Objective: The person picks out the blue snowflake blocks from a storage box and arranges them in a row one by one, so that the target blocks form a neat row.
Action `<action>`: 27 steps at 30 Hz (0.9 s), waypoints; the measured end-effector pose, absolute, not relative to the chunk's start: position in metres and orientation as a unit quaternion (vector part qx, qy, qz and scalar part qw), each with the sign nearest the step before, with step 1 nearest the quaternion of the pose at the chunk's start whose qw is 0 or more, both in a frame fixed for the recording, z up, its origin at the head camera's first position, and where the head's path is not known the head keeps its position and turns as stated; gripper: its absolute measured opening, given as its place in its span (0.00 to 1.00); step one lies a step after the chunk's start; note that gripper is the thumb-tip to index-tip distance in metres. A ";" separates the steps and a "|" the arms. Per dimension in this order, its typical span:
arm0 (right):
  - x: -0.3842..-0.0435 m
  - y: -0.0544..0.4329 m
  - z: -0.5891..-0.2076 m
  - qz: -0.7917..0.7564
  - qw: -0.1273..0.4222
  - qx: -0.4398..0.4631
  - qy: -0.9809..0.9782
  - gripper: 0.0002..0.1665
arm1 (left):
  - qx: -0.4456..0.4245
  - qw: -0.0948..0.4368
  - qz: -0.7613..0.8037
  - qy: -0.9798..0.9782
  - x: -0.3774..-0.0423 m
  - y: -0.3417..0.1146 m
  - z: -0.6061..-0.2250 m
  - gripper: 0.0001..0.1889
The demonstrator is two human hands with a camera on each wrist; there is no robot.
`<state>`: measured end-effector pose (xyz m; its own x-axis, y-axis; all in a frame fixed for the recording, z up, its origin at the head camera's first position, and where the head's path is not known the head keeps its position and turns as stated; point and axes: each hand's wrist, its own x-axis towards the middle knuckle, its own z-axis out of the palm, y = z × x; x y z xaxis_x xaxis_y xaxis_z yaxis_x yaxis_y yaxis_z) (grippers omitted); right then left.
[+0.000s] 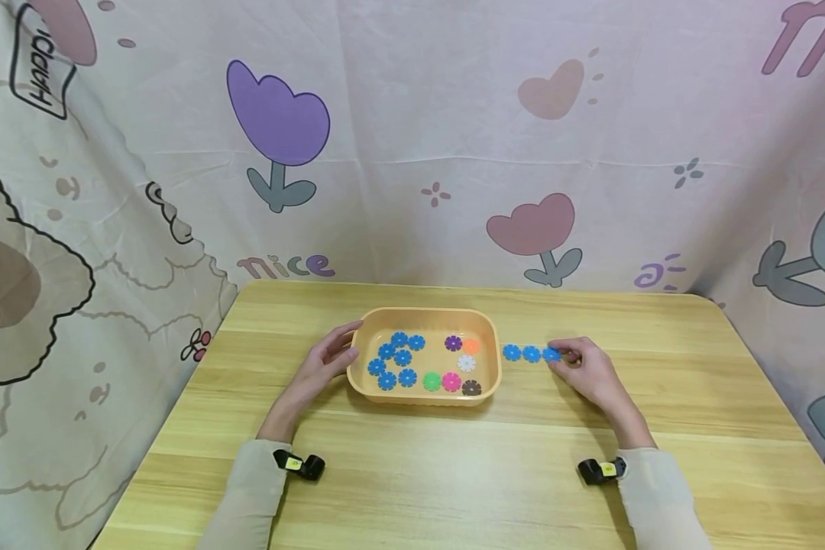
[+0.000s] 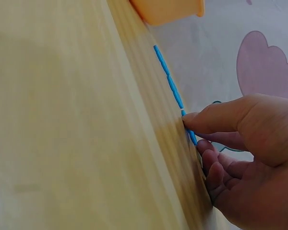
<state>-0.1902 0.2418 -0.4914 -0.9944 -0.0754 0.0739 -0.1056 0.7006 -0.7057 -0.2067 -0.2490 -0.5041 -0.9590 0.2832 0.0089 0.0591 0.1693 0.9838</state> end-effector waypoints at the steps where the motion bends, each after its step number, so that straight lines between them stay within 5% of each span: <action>1: -0.190 0.242 -0.491 0.383 0.021 0.049 -0.922 0.21 | 0.114 0.088 0.634 0.760 -0.207 -0.249 -0.504 0.27; 27: -0.175 0.206 -0.442 0.445 0.091 0.114 -0.883 0.18 | 0.121 0.085 0.635 0.759 -0.205 -0.249 -0.503 0.28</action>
